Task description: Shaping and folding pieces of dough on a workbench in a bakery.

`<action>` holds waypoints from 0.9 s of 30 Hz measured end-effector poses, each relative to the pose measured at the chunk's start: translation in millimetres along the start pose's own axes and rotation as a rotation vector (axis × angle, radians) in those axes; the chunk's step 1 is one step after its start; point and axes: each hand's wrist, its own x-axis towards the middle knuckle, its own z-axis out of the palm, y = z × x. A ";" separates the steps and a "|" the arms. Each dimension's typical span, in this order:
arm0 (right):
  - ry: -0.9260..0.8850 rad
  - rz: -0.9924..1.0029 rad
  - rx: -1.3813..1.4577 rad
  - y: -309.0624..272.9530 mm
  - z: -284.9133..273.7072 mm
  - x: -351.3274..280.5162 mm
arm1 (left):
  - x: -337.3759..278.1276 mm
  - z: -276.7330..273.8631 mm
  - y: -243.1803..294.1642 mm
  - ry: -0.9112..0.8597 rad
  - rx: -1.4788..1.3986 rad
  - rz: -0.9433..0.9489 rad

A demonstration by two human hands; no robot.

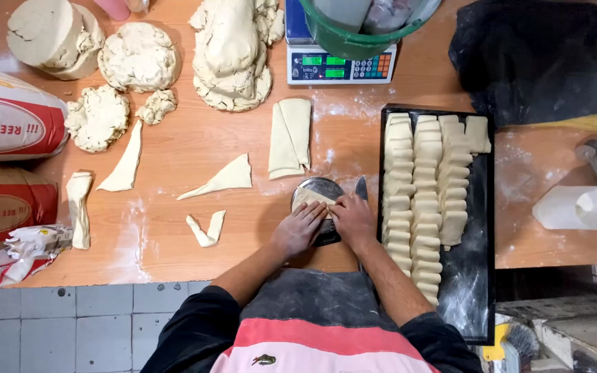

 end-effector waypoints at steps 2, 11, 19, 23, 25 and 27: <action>0.007 0.025 0.079 12.8 1.5 1.3 | 7.3 -9.7 2.2 -0.024 -0.048 -0.029; -0.149 0.028 0.118 39.8 -16.3 -1.3 | 12.5 12.0 13.9 -0.175 -0.152 -0.087; -0.159 0.065 -0.052 49.1 -15.2 3.8 | 43.1 -45.9 25.3 -0.447 -0.172 -0.191; -0.216 0.109 0.107 63.4 -17.0 -17.0 | 21.2 -6.3 -14.4 -0.176 -0.352 -0.518; -0.297 0.170 0.154 61.9 -26.0 -22.2 | 6.4 28.0 -39.6 0.099 0.012 -0.190; -0.440 0.440 0.347 42.8 -52.7 -24.8 | 7.3 21.0 -47.1 -0.042 -0.107 -0.251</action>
